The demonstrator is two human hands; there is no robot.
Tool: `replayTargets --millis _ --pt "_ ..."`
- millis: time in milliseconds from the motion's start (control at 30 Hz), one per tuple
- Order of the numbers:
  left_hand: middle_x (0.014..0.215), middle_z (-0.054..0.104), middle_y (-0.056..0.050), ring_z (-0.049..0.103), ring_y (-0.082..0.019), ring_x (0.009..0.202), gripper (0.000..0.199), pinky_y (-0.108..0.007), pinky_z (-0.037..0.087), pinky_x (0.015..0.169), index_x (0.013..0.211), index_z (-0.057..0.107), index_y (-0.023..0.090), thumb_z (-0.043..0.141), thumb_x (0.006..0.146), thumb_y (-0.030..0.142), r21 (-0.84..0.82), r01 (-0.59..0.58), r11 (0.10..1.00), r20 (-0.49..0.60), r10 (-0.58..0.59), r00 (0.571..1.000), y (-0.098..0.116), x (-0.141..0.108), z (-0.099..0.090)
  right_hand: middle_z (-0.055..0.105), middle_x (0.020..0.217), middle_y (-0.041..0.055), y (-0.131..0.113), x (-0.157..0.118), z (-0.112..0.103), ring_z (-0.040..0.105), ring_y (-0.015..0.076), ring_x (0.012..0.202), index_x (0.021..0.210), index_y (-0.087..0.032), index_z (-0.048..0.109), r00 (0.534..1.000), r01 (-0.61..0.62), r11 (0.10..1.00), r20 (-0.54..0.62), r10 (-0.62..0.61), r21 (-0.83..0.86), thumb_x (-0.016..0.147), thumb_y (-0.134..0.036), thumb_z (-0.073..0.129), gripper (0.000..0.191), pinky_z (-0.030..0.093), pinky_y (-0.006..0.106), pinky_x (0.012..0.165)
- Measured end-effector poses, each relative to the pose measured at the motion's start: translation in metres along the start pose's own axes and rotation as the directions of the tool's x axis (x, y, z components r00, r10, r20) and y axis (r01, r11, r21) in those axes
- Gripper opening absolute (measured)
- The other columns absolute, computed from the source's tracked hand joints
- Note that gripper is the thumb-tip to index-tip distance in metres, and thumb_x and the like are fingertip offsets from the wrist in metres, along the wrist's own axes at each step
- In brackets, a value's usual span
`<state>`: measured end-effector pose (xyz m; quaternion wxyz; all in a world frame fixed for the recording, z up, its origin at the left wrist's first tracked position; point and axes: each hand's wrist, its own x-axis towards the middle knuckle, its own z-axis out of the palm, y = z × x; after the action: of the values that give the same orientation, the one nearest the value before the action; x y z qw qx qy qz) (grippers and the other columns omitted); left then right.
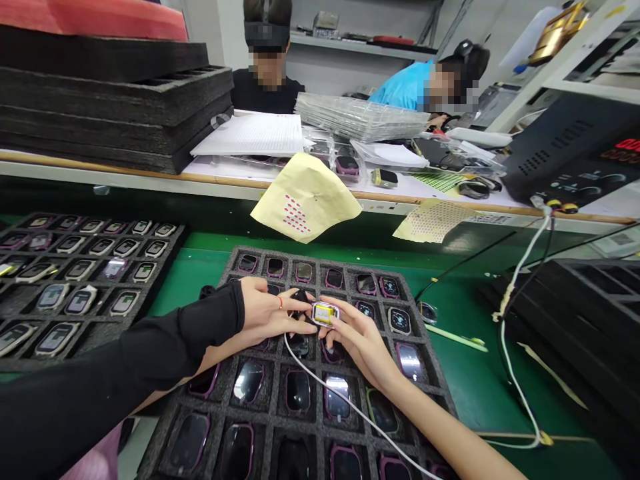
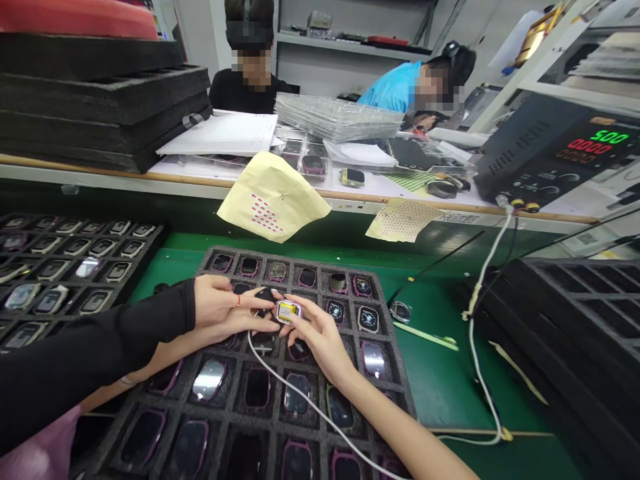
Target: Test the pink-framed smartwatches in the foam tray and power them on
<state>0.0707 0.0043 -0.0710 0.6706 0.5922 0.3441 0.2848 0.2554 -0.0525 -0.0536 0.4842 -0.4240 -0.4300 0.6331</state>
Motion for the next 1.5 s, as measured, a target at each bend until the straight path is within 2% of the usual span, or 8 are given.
replayTargets --millis 167,333,467,567,667,833,1200,1500 --pt "0.085 0.063 -0.006 0.055 -0.014 0.064 0.038 -0.027 0.046 0.056 0.101 0.062 0.014 0.076 0.067 0.025 -0.107 0.004 0.994 0.018 -0.002 1.000 -0.010 0.000 -0.005 0.067 0.103 0.0105 -0.001 0.000 0.000 0.061 0.0176 0.074 0.120 -0.021 0.063 1.000 -0.025 0.998 0.010 0.024 0.057 0.083 -0.028 0.068 0.038 0.048 0.029 0.059" --pt "0.085 0.065 -0.011 0.061 -0.019 0.067 0.034 -0.033 0.050 0.065 0.092 0.065 0.011 0.063 0.072 0.038 -0.334 0.168 0.927 0.121 -0.135 0.983 0.007 0.005 -0.008 0.066 0.095 0.0080 -0.001 0.000 -0.001 0.060 0.0174 0.076 0.122 -0.022 0.063 1.000 -0.027 0.996 -0.004 0.027 0.082 0.085 -0.029 0.067 0.038 0.048 0.028 0.059" --pt "0.072 0.066 -0.009 0.063 -0.020 0.068 0.028 -0.032 0.051 0.068 0.076 0.067 0.011 0.053 0.072 0.035 -0.355 0.455 0.817 0.342 -0.339 0.876 0.027 0.018 -0.009 0.065 0.097 0.0068 -0.001 0.002 -0.001 0.059 0.0166 0.075 0.121 -0.024 0.063 1.000 -0.016 0.998 -0.016 0.017 0.063 0.083 -0.028 0.069 0.038 0.048 0.028 0.059" --pt "0.070 0.067 -0.007 0.064 -0.019 0.066 0.025 -0.032 0.051 0.069 0.079 0.067 0.011 0.055 0.072 0.032 -0.359 0.507 0.783 0.385 -0.371 0.845 0.036 0.021 -0.010 0.065 0.100 0.0074 0.000 0.002 -0.002 0.059 0.0167 0.076 0.120 -0.024 0.064 1.000 -0.014 0.998 -0.019 0.015 0.061 0.082 -0.028 0.070 0.038 0.048 0.028 0.060" --pt "0.076 0.069 -0.010 0.067 -0.023 0.074 0.032 -0.039 0.052 0.077 0.086 0.067 0.008 0.055 0.075 0.036 -0.325 0.415 0.850 0.371 -0.289 0.882 0.034 0.012 -0.011 0.065 0.102 0.0085 0.000 0.003 -0.003 0.060 0.0170 0.076 0.119 -0.023 0.064 1.000 -0.011 0.998 -0.029 0.012 0.056 0.081 -0.027 0.071 0.038 0.049 0.028 0.061" --pt "0.076 0.069 -0.008 0.066 -0.020 0.073 0.026 -0.035 0.052 0.076 0.086 0.063 0.013 0.070 0.074 0.035 -0.259 0.150 0.954 0.133 -0.118 0.984 0.010 -0.002 -0.004 0.066 0.104 0.0089 -0.001 0.001 -0.003 0.061 0.0169 0.077 0.120 -0.024 0.064 1.000 0.003 0.999 -0.003 -0.003 0.042 0.082 -0.027 0.069 0.038 0.049 0.029 0.063" --pt "0.062 0.069 -0.007 0.063 -0.014 0.052 0.043 -0.025 0.051 0.054 0.073 0.062 0.011 0.073 0.069 0.053 -0.163 0.129 0.978 0.143 -0.106 0.984 -0.004 0.006 0.001 0.067 0.102 0.0093 -0.002 0.001 -0.004 0.061 0.0182 0.077 0.119 -0.022 0.065 1.000 -0.003 1.000 -0.006 0.003 0.019 0.080 -0.026 0.071 0.040 0.048 0.030 0.064" --pt "0.071 0.066 -0.002 0.059 -0.010 0.053 0.029 -0.023 0.049 0.051 0.096 0.061 0.011 0.061 0.087 0.039 -0.117 0.106 0.987 0.115 -0.093 0.989 -0.004 0.001 -0.001 0.068 0.102 0.0098 -0.003 0.000 -0.003 0.061 0.0185 0.076 0.119 -0.022 0.065 1.000 0.000 1.000 -0.020 0.000 -0.013 0.079 -0.028 0.072 0.041 0.049 0.031 0.065"
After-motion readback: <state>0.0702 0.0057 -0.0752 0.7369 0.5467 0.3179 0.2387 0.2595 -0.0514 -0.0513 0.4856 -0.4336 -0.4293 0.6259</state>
